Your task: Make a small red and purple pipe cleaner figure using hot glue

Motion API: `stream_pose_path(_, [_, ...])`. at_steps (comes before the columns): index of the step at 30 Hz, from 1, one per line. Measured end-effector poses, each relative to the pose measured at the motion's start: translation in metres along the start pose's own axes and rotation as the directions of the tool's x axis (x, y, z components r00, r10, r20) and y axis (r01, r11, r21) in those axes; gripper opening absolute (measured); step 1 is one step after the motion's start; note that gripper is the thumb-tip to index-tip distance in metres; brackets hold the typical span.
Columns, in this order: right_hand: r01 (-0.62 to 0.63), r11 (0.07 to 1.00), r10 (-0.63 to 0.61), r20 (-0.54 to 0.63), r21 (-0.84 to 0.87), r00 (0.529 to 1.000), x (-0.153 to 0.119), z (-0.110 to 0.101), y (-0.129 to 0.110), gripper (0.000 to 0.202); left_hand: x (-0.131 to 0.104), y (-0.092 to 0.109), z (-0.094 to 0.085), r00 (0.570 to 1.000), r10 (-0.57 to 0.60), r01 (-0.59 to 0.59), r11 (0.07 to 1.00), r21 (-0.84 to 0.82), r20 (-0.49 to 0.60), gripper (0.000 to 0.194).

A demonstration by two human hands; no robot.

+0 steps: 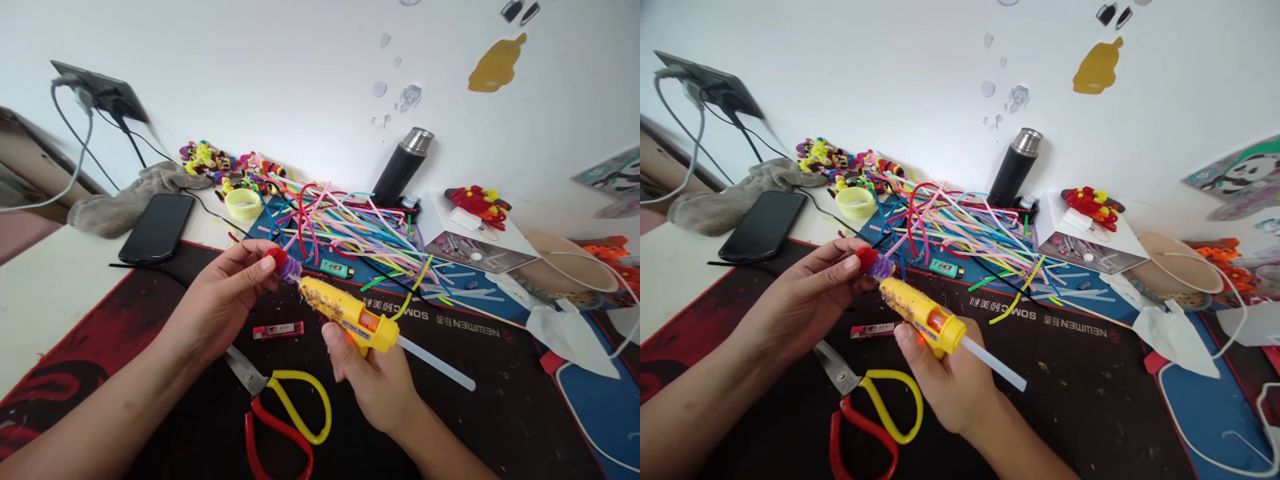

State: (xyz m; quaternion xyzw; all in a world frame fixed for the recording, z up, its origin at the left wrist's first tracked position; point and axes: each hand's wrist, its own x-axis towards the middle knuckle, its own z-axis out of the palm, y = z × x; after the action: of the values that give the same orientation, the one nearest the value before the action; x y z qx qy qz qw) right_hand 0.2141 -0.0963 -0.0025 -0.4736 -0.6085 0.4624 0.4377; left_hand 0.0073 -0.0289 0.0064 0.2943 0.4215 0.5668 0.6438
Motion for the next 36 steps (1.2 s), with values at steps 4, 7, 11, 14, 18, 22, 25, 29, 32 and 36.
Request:
stream_pose_path(4, [-0.015,0.999,0.016,-0.025,0.044,1.000,0.0027,0.0001,0.0033,0.056,0.0002,-0.0006,-0.0009,1.000,0.005,-0.005,1.000,-0.006,0.002,0.037])
stream_pose_path(7, [-0.016,0.997,0.018,-0.027,0.073,0.999,0.0046,-0.0002,0.0030,0.057,0.0000,-0.0008,-0.0010,1.000,-0.008,0.008,1.000,-0.010,0.009,0.036])
stream_pose_path(11, [-0.022,0.996,0.025,-0.030,0.082,0.999,0.0041,-0.0001,0.0036,0.054,0.0002,-0.0015,-0.0007,1.000,-0.012,0.012,1.000,-0.001,0.019,0.039])
stream_pose_path(14, [-0.041,0.996,0.043,-0.026,0.079,0.999,0.0017,0.0006,0.0063,0.051,0.0002,-0.0021,-0.0009,1.000,-0.017,0.017,1.000,0.004,0.023,0.040])
stream_pose_path(18, [-0.042,0.996,0.043,-0.017,0.080,0.999,-0.0006,0.0010,0.0091,0.047,0.0000,-0.0020,-0.0011,1.000,-0.013,0.013,1.000,0.012,0.026,0.040])
stream_pose_path(22, [-0.034,0.997,0.034,-0.009,0.065,0.999,-0.0007,0.0008,0.0097,0.048,0.0003,-0.0015,-0.0009,1.000,-0.013,0.012,1.000,0.015,0.024,0.041])
stream_pose_path(25, [-0.039,0.997,0.039,-0.005,0.061,0.999,-0.0005,0.0012,0.0100,0.050,0.0006,-0.0020,-0.0015,0.999,-0.016,0.015,1.000,0.013,0.028,0.041])
stream_pose_path(29, [-0.033,0.998,0.033,-0.007,0.045,0.999,-0.0007,0.0016,0.0103,0.050,0.0003,-0.0030,-0.0024,1.000,-0.017,0.017,1.000,0.012,0.023,0.041])
stream_pose_path(32, [-0.036,0.999,0.036,-0.005,0.039,0.999,-0.0008,0.0016,0.0097,0.050,0.0002,-0.0028,-0.0025,1.000,-0.015,0.014,1.000,0.015,0.019,0.042])
stream_pose_path(36, [-0.047,0.998,0.047,-0.002,0.033,0.999,-0.0012,0.0021,0.0081,0.050,0.0009,-0.0020,-0.0020,1.000,-0.014,0.013,1.000,0.023,0.019,0.042])
